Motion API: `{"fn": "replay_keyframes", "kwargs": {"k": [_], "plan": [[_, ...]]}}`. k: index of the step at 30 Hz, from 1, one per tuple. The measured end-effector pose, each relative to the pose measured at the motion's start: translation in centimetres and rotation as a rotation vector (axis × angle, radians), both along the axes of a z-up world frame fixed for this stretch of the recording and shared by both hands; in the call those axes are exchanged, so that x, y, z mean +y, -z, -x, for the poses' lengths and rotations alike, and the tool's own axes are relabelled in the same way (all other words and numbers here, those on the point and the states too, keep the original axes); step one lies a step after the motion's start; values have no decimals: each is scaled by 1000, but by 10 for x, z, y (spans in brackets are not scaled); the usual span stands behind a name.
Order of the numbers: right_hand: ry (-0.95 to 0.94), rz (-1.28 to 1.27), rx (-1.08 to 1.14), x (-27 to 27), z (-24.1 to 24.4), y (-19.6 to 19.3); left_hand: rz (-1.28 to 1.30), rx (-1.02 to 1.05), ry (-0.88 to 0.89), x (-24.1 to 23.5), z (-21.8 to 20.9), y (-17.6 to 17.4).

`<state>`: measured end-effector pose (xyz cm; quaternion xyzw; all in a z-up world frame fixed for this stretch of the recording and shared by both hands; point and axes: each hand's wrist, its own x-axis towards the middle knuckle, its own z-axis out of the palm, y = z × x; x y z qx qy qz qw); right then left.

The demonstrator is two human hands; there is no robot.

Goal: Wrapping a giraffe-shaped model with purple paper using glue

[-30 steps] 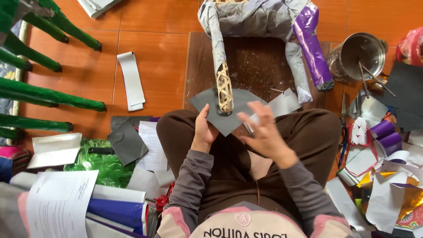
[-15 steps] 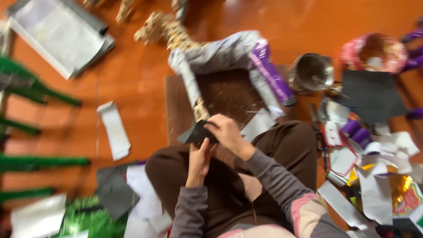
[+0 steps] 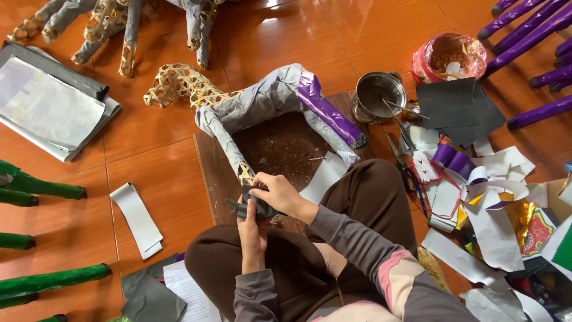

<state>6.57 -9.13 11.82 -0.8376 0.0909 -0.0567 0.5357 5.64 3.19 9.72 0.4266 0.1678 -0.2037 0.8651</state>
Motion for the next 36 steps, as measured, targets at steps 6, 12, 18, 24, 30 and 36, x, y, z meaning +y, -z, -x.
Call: {"fn": "replay_keyframes", "kwargs": {"k": [6, 12, 18, 24, 30, 36], "plan": [[0, -21, 156, 3, -3, -4, 37, 0, -2, -6, -21, 60], [-25, 7, 251, 3, -13, -9, 34, -6, 99, -6, -39, 77], [-75, 37, 217, -5, -24, -18, -42, -73, 195, -9, -57, 115], [116, -254, 25, -74, 14, 56, -99, -80, 216, -9, -42, 94], [-170, -524, 628, -56, 102, 51, -53, 28, 158, -9, -37, 61], [295, -1278, 438, 2, 87, 70, -72, 8, 172, -11, -36, 79]]}}
